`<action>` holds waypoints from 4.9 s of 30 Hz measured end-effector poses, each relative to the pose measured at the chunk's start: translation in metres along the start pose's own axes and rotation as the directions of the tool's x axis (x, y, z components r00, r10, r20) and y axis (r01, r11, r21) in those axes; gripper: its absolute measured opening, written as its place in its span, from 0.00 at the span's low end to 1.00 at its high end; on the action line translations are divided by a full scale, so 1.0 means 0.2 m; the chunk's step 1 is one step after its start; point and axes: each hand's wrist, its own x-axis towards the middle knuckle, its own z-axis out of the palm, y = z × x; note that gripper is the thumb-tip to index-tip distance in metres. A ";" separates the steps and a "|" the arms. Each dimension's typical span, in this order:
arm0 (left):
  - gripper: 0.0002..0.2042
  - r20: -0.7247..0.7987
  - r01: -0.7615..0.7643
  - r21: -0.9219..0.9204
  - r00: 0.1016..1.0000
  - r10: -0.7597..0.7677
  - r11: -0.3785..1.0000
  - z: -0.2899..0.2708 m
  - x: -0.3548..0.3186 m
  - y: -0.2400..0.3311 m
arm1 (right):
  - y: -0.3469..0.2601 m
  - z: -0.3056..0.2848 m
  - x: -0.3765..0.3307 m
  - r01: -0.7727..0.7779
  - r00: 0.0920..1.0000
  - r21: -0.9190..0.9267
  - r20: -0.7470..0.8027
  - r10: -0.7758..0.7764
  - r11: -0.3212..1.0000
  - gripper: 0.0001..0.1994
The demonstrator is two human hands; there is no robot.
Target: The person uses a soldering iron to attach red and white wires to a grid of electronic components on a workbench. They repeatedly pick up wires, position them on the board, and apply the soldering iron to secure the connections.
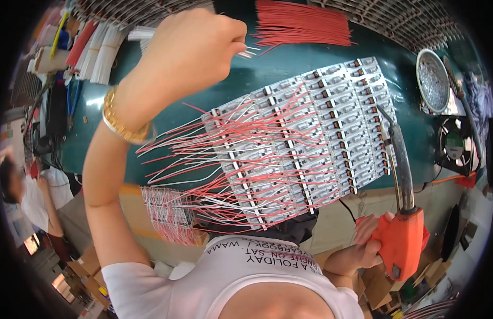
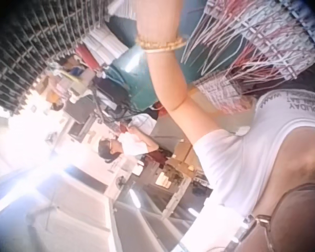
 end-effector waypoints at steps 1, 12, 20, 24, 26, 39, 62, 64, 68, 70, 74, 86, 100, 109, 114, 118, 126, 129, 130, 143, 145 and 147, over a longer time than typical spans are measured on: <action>0.05 -0.022 0.043 -0.204 0.999 -0.049 0.978 0.02 -0.01 0.03 | 0.00 0.01 0.00 -0.023 0.999 0.003 -0.043 0.023 1.000 0.34; 0.08 0.012 0.191 -0.698 0.967 -0.256 0.690 0.36 0.01 0.23 | -0.01 0.30 0.16 -0.328 0.918 -0.200 -0.299 0.261 0.923 0.40; 0.08 0.025 0.197 -0.749 0.962 -0.270 0.633 0.36 0.00 0.23 | 0.04 0.25 0.16 -0.314 0.931 -0.186 -0.251 0.264 0.931 0.35; 0.07 0.072 0.232 -0.774 0.956 -0.283 0.589 0.35 0.01 0.22 | 0.03 0.26 0.17 -0.316 0.931 -0.167 -0.244 0.271 0.934 0.33; 0.07 0.046 0.213 -0.756 0.961 -0.274 0.619 0.36 0.01 0.22 | 0.00 0.31 0.20 -0.374 0.905 -0.132 -0.270 0.330 0.918 0.32; 0.08 0.076 0.250 -0.735 0.954 -0.290 0.630 0.36 0.02 0.22 | 0.03 0.24 0.16 -0.317 0.940 -0.231 -0.207 0.272 0.920 0.35; 0.05 -0.086 0.076 -0.649 0.981 -0.172 0.757 0.35 -0.02 0.27 | 0.00 0.20 0.06 -0.371 0.887 0.085 -0.262 0.380 0.925 0.40; 0.05 -0.085 0.081 -0.635 0.981 -0.174 0.768 0.35 -0.03 0.28 | -0.03 0.26 0.13 -0.320 0.932 0.019 -0.176 0.318 0.947 0.40; 0.05 -0.076 0.051 -0.650 0.988 -0.132 0.758 0.33 -0.03 0.26 | 0.02 0.24 0.07 -0.354 0.903 -0.064 -0.284 0.323 0.933 0.40; 0.05 -0.065 0.048 -0.656 0.991 -0.119 0.753 0.33 -0.03 0.25 | 0.04 0.22 0.04 -0.370 0.881 -0.075 -0.343 0.325 0.926 0.40; 0.05 -0.076 0.081 -0.649 0.982 -0.171 0.756 0.34 -0.03 0.27 | 0.02 0.24 0.07 -0.380 0.881 -0.088 -0.336 0.332 0.921 0.41; 0.05 -0.100 0.066 -0.631 0.981 -0.166 0.773 0.35 -0.03 0.27 | 0.02 0.24 0.07 -0.410 0.821 0.168 -0.359 0.443 0.896 0.41; 0.06 -0.108 0.078 -0.627 0.977 -0.185 0.775 0.36 -0.03 0.29 | 0.04 0.20 0.03 -0.337 0.928 -0.256 -0.252 0.274 0.906 0.34; 0.06 -0.123 0.064 -0.631 0.976 -0.180 0.773 0.37 -0.03 0.29 | 0.02 0.21 0.03 -0.360 0.884 -0.132 -0.364 0.293 0.923 0.38; 0.05 -0.111 0.080 -0.605 0.977 -0.183 0.792 0.34 -0.04 0.28 | -0.02 0.20 0.05 -0.272 0.936 -0.234 -0.288 0.200 0.934 0.37; 0.04 -0.180 0.028 -0.637 0.966 -0.184 0.771 0.32 -0.03 0.30 | -0.06 0.05 0.00 -0.232 0.963 -0.176 -0.177 0.201 0.957 0.38; 0.04 -0.176 0.018 -0.620 0.971 -0.161 0.785 0.35 -0.05 0.37 | -0.01 0.20 0.01 -0.324 0.903 0.005 -0.297 0.311 0.946 0.38; 0.04 -0.184 0.020 -0.604 0.969 -0.164 0.797 0.35 -0.04 0.38 | -0.03 0.23 0.06 -0.335 0.922 0.032 -0.193 0.334 0.942 0.37; 0.04 -0.183 0.019 -0.605 0.970 -0.162 0.796 0.36 -0.04 0.38 | -0.03 0.24 0.08 -0.345 0.921 0.034 -0.182 0.345 0.938 0.37; 0.05 -0.222 0.000 -0.575 0.963 -0.156 0.818 0.37 -0.04 0.38 | 0.01 0.21 -0.01 -0.391 0.874 0.058 -0.290 0.390 0.919 0.39; 0.05 -0.223 -0.002 -0.576 0.963 -0.154 0.817 0.37 -0.04 0.39 | 0.02 0.18 -0.04 -0.391 0.872 0.077 -0.287 0.396 0.917 0.40; 0.05 -0.224 -0.005 -0.574 0.963 -0.151 0.819 0.37 -0.04 0.39 | 0.00 0.19 -0.01 -0.350 0.915 -0.011 -0.217 0.340 0.937 0.41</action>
